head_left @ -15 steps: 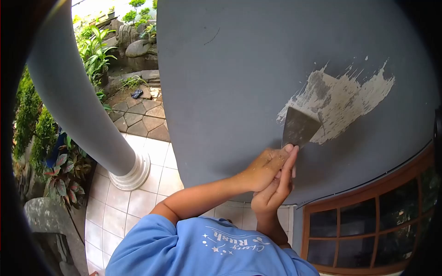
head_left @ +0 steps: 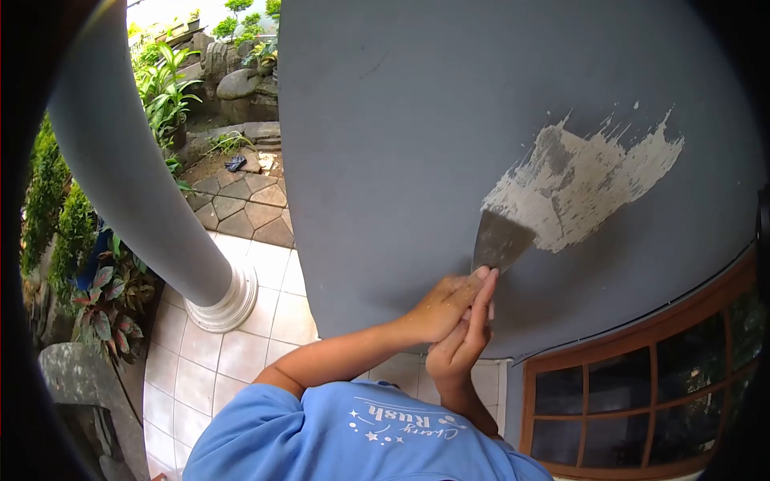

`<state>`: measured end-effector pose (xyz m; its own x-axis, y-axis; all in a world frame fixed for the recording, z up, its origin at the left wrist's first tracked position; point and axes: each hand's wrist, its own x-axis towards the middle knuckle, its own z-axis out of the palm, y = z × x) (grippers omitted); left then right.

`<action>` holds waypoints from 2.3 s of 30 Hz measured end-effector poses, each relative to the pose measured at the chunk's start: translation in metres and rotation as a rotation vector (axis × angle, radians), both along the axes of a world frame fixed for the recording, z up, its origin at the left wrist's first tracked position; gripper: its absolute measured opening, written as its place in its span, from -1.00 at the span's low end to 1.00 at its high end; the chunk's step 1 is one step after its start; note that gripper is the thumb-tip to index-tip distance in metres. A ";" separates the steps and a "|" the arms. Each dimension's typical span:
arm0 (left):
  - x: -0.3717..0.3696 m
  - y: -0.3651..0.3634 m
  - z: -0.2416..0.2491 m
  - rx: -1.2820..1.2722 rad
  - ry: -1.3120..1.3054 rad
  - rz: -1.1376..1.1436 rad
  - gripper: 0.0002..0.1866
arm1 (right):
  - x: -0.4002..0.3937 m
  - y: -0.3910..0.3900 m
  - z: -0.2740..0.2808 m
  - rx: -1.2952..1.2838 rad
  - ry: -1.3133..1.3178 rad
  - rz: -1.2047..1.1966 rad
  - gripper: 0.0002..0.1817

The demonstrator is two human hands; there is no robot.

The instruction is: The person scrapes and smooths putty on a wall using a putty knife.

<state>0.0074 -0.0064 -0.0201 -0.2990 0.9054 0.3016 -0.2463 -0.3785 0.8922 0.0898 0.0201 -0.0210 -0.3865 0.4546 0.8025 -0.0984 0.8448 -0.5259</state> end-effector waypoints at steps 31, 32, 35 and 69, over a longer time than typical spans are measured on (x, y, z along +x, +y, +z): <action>0.005 0.015 -0.020 -0.017 -0.071 0.077 -0.33 | 0.011 0.015 -0.018 -0.051 -0.129 0.130 -0.35; 0.003 0.015 -0.018 -0.002 -0.035 0.085 -0.32 | 0.010 0.015 -0.017 -0.033 -0.125 0.134 -0.35; 0.005 0.006 0.003 -0.008 -0.004 0.072 -0.30 | 0.015 0.015 -0.006 0.005 -0.143 0.126 -0.34; 0.026 0.012 -0.005 -0.022 0.122 0.268 -0.33 | 0.018 0.038 -0.013 -0.009 -0.001 0.228 -0.35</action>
